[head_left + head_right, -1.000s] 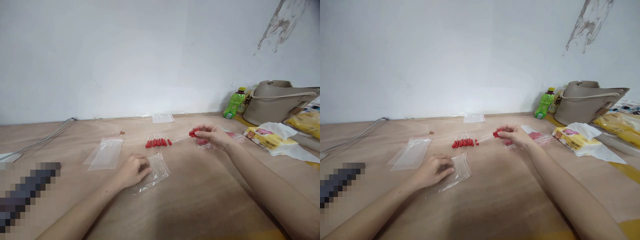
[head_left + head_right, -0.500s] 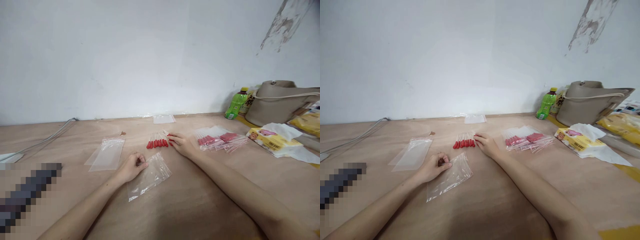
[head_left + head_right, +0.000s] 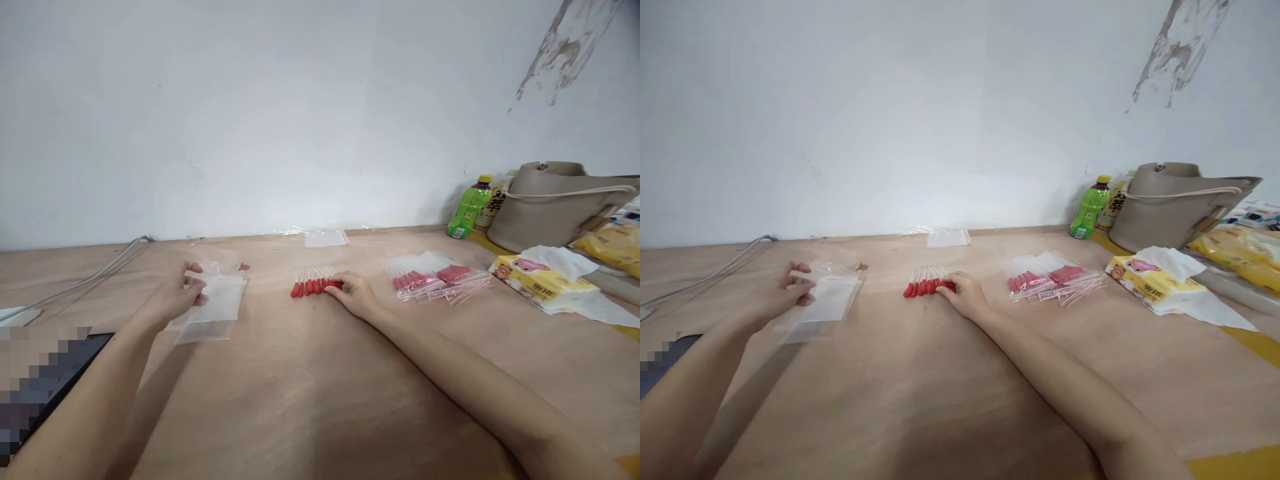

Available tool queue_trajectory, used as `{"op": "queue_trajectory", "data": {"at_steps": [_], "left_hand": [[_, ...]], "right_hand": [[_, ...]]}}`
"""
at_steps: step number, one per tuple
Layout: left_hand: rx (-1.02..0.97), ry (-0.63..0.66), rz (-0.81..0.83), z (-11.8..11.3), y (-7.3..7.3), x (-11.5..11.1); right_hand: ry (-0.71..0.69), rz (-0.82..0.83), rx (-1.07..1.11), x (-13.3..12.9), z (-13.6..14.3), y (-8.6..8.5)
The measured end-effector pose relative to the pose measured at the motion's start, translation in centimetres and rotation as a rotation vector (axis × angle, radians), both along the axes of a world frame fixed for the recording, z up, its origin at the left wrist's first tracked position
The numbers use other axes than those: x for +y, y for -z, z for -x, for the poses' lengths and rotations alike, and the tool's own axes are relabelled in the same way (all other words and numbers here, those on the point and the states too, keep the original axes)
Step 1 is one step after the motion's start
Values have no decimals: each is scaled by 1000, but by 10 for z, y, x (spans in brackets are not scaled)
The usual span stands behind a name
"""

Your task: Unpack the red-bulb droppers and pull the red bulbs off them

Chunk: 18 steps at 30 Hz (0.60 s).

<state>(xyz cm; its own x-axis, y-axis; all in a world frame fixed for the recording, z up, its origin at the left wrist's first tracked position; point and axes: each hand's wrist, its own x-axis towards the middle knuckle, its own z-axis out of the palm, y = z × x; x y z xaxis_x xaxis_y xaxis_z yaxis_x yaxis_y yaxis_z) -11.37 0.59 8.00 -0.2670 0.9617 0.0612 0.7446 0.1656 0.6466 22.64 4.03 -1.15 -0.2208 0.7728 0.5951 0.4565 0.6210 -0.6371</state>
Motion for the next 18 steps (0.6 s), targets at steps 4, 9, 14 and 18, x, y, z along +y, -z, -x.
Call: {"op": "queue_trajectory", "data": {"at_steps": [4, 9, 14, 18], "left_hand": [[187, -77, 167, 19, 7, 4], [473, -101, -17, -7, 16, 3], [390, 498, -396, -86, 39, -1], [314, 620, -394, -137, 61, 12]], "right_hand": [[17, 31, 24, 4, 1, 2], [28, 112, 63, 6, -2, 3], [-81, 274, 97, 10, -12, 5], [-242, 302, 146, 15, -19, 10]]}}
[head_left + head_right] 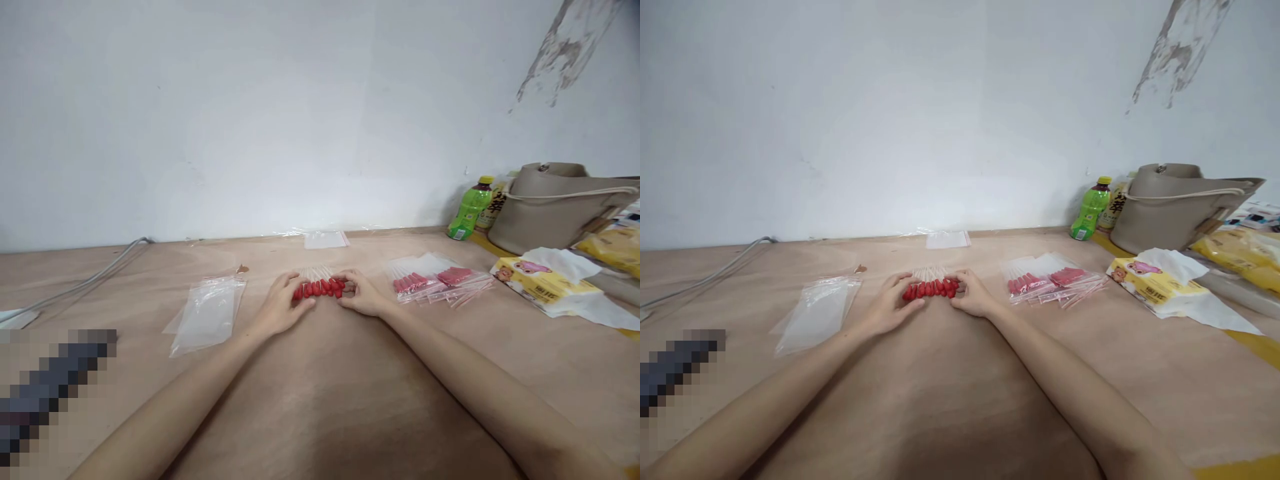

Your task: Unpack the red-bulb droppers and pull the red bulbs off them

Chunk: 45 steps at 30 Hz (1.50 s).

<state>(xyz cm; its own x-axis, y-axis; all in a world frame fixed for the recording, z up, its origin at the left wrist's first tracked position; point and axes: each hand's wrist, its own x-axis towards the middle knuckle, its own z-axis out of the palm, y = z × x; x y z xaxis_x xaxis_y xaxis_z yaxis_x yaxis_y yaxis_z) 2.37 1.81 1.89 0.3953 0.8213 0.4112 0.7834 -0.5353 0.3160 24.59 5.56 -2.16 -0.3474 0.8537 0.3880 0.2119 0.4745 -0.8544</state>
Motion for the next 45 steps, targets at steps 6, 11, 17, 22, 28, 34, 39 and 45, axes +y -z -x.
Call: {"op": "queue_trajectory", "data": {"at_steps": [6, 11, 17, 22, 28, 34, 39, 45], "left_hand": [[-43, 1, 4, -22, 23, 23], [-65, 30, 36, -21, 27, 23], [-110, 27, 29, -23, 24, 23], [-147, 32, 15, -23, 22, 22], [-152, 25, 18, -24, 22, 20], [-148, -17, 15, -20, 25, 18], [-208, -73, 53, -15, 25, 16], [-204, -120, 116, -2, 29, 2]], "right_hand": [[-66, -6, 33, 3, -3, 1], [16, 9, 33, 1, 3, -4], [114, -104, -65, 0, 13, -7], [165, -178, -148, -2, 13, -6], [181, -121, -117, -3, 11, -4], [196, -233, -289, -12, 9, -8], [238, -173, -295, -17, 8, -8], [359, -318, -345, -25, -9, -16]]}}
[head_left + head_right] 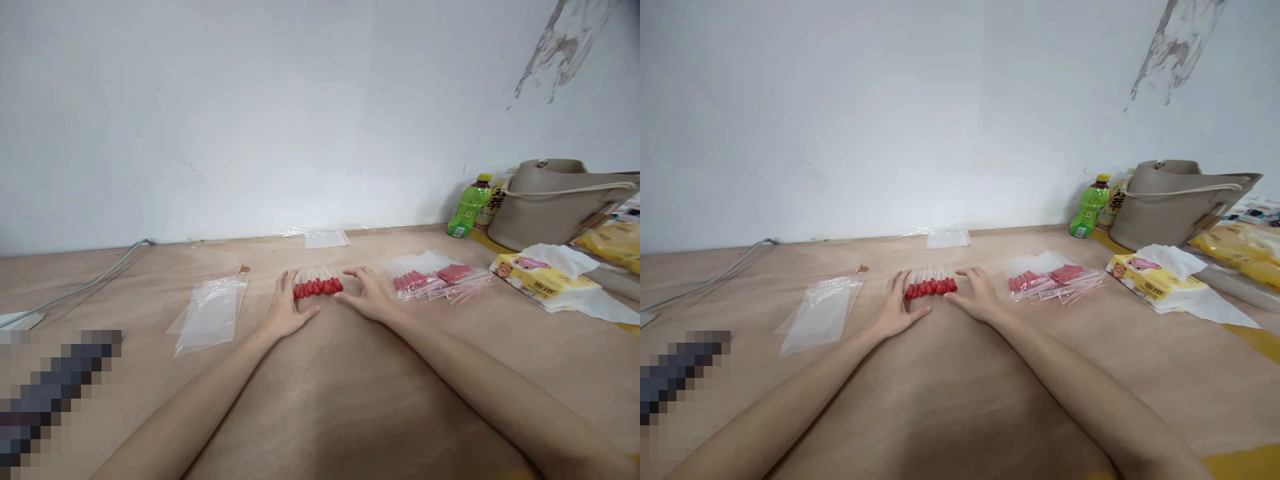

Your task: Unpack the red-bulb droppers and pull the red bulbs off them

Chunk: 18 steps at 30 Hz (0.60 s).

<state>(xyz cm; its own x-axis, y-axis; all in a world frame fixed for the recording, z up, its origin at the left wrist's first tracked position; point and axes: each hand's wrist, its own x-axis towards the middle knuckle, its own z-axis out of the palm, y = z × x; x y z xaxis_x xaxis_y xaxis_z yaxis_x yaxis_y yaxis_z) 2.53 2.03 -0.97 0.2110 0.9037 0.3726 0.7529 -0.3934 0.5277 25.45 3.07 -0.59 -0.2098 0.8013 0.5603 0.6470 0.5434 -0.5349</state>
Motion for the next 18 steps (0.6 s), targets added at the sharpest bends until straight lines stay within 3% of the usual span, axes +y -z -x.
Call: {"op": "queue_trajectory", "data": {"at_steps": [3, 7, 9, 12, 15, 18], "left_hand": [[126, -42, -61, 17, -1, -21], [402, -200, -237, 43, -4, -49], [502, -300, -231, 53, -5, -56], [530, -411, -79, 63, -5, -58], [484, -432, 34, 66, -6, -55], [442, -431, -35, 66, -8, -53]], "right_hand": [[167, -72, -210, -7, -32, -8], [406, -101, -561, -19, -87, -18], [286, -26, -680, -23, -109, -19], [164, 47, -746, -25, -126, -17], [205, -38, -748, -22, -127, -10], [224, -168, -732, -22, -117, -9]]}}
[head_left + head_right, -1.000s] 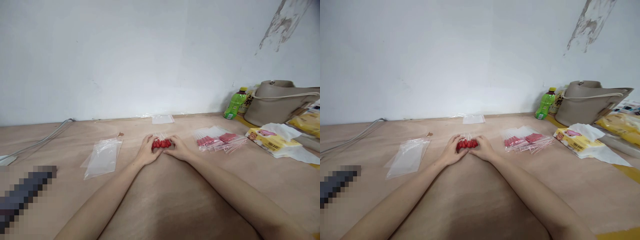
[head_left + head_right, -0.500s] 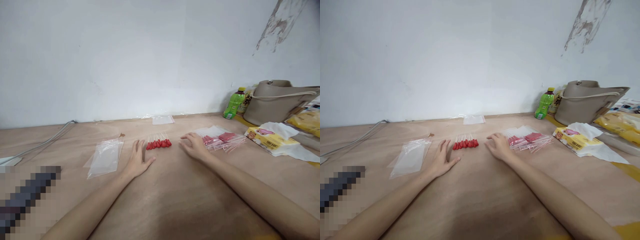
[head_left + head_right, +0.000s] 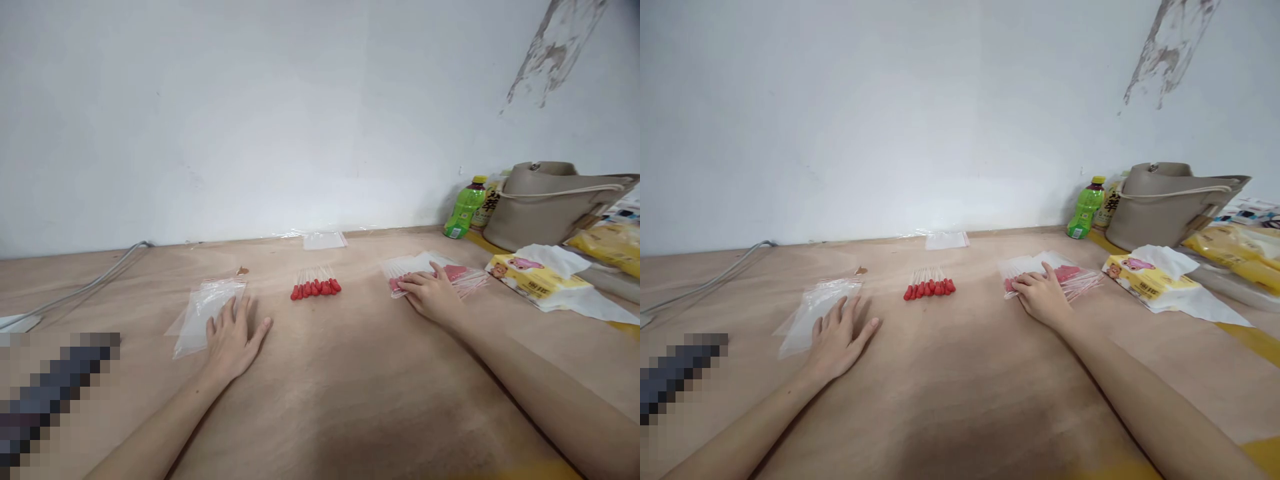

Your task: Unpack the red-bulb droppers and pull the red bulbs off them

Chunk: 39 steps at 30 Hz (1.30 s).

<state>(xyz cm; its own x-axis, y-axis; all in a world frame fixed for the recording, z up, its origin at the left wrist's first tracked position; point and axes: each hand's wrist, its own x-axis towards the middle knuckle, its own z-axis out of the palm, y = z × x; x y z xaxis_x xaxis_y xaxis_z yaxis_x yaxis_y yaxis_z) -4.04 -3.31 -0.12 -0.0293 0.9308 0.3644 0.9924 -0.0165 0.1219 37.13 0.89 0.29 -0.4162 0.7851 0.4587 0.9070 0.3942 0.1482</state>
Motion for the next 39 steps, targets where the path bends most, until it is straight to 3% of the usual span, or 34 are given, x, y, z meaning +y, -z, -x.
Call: {"op": "queue_trajectory", "data": {"at_steps": [3, 5, 7, 10, 13, 15, 20, 27, 33, 39], "left_hand": [[-62, 148, -156, -5, -4, -4], [-167, 305, -161, -13, -6, -9], [-332, 422, -30, -27, -6, -15], [-611, 506, 227, -51, -5, -19], [-838, 552, 388, -69, -5, -15], [-958, 531, 476, -74, -6, -10], [-1104, 428, 588, -75, -10, -3], [-1222, 354, 691, -79, -16, 2], [-1213, 476, 670, -77, -12, 6], [-1167, 570, 602, -77, -3, 6]], "right_hand": [[-26, -28, -2, -11, 20, -5], [-62, 33, 25, -24, 41, -7], [-138, 151, 148, -39, 69, -6], [-285, 374, 521, -54, 116, -2], [-399, 663, 875, -55, 149, -1], [-463, 710, 980, -49, 158, -4], [-502, 472, 701, -35, 146, -10], [-467, 389, 594, -33, 139, 2], [-664, 104, 480, -25, 151, 0], [-746, -18, 285, -19, 153, -2]]}}
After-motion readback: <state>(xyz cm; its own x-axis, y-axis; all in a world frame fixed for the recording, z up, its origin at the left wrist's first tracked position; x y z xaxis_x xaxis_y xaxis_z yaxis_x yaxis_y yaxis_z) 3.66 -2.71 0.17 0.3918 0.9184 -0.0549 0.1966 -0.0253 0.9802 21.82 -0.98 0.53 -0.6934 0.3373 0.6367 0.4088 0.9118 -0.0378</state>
